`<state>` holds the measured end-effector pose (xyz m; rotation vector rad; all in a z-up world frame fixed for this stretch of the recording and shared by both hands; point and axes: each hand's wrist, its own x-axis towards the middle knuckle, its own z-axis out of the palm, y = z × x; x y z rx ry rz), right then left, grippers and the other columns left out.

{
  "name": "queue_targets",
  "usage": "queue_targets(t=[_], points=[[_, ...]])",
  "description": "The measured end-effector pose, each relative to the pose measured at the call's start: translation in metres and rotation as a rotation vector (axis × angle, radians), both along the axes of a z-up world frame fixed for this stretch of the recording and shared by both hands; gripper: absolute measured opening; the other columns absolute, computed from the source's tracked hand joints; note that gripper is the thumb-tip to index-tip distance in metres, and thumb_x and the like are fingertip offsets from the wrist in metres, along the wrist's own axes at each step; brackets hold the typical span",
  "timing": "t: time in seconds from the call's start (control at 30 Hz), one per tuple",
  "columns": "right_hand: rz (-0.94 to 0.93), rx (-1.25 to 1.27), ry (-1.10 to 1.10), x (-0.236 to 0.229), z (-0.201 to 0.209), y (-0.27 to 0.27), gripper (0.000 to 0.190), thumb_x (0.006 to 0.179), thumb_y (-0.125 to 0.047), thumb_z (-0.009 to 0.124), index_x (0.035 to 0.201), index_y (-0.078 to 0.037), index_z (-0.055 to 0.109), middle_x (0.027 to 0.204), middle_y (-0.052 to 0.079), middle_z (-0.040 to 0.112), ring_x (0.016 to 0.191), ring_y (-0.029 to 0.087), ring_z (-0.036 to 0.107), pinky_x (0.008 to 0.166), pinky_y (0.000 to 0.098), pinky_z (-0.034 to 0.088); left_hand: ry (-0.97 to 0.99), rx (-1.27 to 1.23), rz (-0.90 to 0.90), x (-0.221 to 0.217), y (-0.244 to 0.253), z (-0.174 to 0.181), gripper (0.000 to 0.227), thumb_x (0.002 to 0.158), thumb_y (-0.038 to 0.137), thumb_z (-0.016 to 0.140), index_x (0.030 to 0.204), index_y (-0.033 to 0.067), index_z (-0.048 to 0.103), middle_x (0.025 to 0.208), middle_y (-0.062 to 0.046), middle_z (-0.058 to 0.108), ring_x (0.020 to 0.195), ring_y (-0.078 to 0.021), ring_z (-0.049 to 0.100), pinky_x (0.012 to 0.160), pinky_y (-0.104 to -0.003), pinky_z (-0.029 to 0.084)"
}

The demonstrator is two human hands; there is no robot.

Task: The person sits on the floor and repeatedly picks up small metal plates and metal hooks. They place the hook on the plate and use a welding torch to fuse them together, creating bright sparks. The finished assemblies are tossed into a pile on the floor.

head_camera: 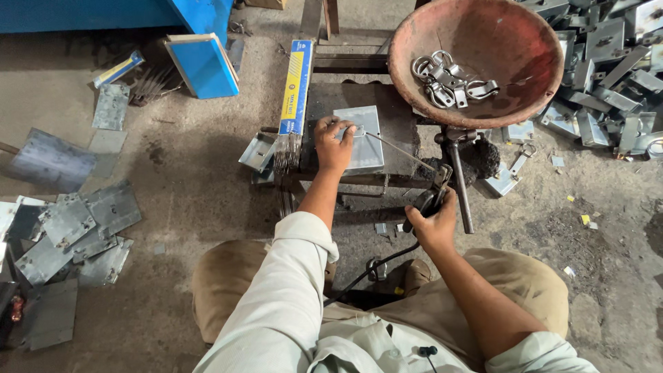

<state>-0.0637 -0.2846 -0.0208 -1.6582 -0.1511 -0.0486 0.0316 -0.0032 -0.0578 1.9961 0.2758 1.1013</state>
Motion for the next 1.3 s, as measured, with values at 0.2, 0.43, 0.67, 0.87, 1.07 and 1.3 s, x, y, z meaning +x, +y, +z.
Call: queue_targets(t=[0.2, 0.43, 0.67, 0.87, 1.07, 1.3], points=[[0.074, 0.111, 0.093, -0.002, -0.001, 0.004, 0.050, 0.076, -0.005, 0.074, 0.113, -0.007, 0.042, 0.091, 0.001, 0.055, 0.074, 0.010, 0.058, 0.063, 0.0262, 0.053, 0.050, 0.040, -0.028, 0.010, 0.008, -0.027, 0.019, 0.088, 0.013, 0.077, 0.106, 0.0138, 0.077, 0.115, -0.008, 0.072, 0.118, -0.0249, 0.063, 0.104, -0.039, 0.049], [0.106, 0.144, -0.053, -0.001, -0.012, 0.004, 0.049, 0.080, 0.000, 0.075, 0.117, -0.007, 0.043, 0.096, 0.000, 0.052, 0.081, 0.008, 0.054, 0.068, 0.0247, 0.051, -0.044, -0.397, -0.107, 0.035, 0.008, -0.050, 0.035, 0.091, 0.025, 0.075, 0.119, 0.0140, 0.060, 0.113, -0.009, 0.073, 0.115, -0.0184, 0.066, 0.105, -0.034, 0.047], [0.091, 0.042, -0.029, -0.002, -0.009, 0.003, 0.050, 0.080, -0.003, 0.076, 0.117, -0.008, 0.043, 0.094, 0.000, 0.053, 0.079, 0.009, 0.054, 0.069, 0.0251, 0.050, 0.081, 0.107, 0.013, 0.022, 0.011, -0.052, 0.012, 0.092, 0.022, 0.076, 0.097, 0.0128, 0.080, 0.110, -0.008, 0.076, 0.120, -0.0292, 0.060, 0.107, -0.044, 0.043], [0.092, 0.020, -0.053, 0.001, -0.018, 0.000, 0.052, 0.080, -0.007, 0.079, 0.117, -0.008, 0.043, 0.094, -0.001, 0.050, 0.083, 0.009, 0.052, 0.073, 0.0261, 0.050, 0.007, -0.024, 0.073, 0.019, 0.006, -0.041, 0.015, 0.081, 0.024, 0.082, 0.090, 0.0124, 0.079, 0.113, -0.009, 0.067, 0.110, -0.0279, 0.064, 0.101, -0.040, 0.050], [0.069, -0.018, -0.046, 0.000, -0.015, 0.003, 0.049, 0.079, -0.003, 0.077, 0.114, -0.009, 0.044, 0.091, 0.000, 0.052, 0.078, 0.008, 0.051, 0.070, 0.0247, 0.047, 0.077, -0.089, 0.063, 0.019, 0.002, -0.044, 0.010, 0.087, 0.021, 0.082, 0.094, 0.0141, 0.079, 0.125, -0.009, 0.063, 0.117, -0.0283, 0.062, 0.102, -0.039, 0.048], [0.145, 0.188, -0.021, -0.001, -0.010, 0.007, 0.050, 0.080, 0.000, 0.074, 0.117, -0.009, 0.041, 0.093, -0.001, 0.054, 0.080, 0.006, 0.053, 0.070, 0.0234, 0.047, 0.037, -0.014, 0.075, 0.007, 0.000, -0.040, 0.017, 0.080, 0.019, 0.085, 0.094, 0.0138, 0.078, 0.123, -0.010, 0.061, 0.115, -0.0286, 0.060, 0.102, -0.041, 0.047]])
